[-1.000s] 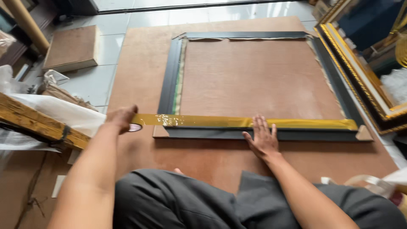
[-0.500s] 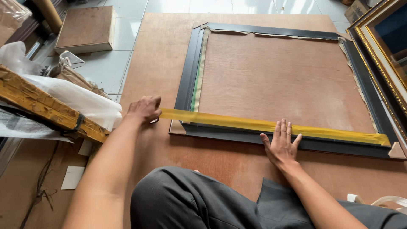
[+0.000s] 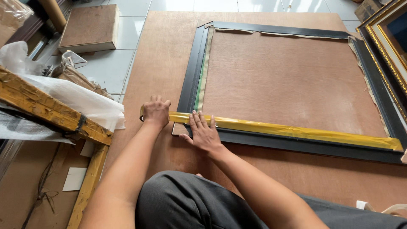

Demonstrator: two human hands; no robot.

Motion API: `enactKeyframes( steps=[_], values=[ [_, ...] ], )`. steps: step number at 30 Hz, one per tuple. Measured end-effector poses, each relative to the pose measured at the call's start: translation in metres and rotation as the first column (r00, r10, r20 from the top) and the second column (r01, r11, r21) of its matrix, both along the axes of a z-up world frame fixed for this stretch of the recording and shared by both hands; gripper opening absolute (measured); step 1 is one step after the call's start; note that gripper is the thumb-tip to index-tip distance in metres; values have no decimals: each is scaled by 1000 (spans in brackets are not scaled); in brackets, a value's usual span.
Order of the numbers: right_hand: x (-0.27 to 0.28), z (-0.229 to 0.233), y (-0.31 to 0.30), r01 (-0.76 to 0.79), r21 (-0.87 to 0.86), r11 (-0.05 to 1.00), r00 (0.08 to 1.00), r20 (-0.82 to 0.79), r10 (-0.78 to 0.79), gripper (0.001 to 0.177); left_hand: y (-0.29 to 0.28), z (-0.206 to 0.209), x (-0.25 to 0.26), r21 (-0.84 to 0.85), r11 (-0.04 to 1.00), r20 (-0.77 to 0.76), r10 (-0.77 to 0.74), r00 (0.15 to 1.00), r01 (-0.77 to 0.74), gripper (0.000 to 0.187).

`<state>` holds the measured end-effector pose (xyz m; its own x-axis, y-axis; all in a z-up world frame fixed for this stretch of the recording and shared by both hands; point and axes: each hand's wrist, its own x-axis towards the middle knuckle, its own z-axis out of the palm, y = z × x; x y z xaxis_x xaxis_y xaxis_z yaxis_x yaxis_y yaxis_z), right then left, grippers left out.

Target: The person tapes the back of a picture frame using a roll of yellow tape and wipes the frame edges with a cloth.

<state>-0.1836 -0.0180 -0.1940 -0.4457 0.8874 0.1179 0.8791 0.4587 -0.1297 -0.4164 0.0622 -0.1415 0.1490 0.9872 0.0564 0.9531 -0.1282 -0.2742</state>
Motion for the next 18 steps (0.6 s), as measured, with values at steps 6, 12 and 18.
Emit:
enactKeyframes(
  steps=[6, 12, 18],
  values=[
    [53, -6, -5, 48, 125, 991, 998, 29, -52, 97, 19, -39, -17, 25, 999, 16, 26, 1000, -27, 38],
    [203, 24, -53, 359, 100, 928, 930, 41, -364, 90, 11, -25, -12, 36, 998, 37, 40, 999, -41, 34],
    [199, 45, -48, 397, -143, 907, 912, 175, -372, 90, 33, -23, -4, -105, 990, 8, 93, 996, -92, 28]
  ],
)
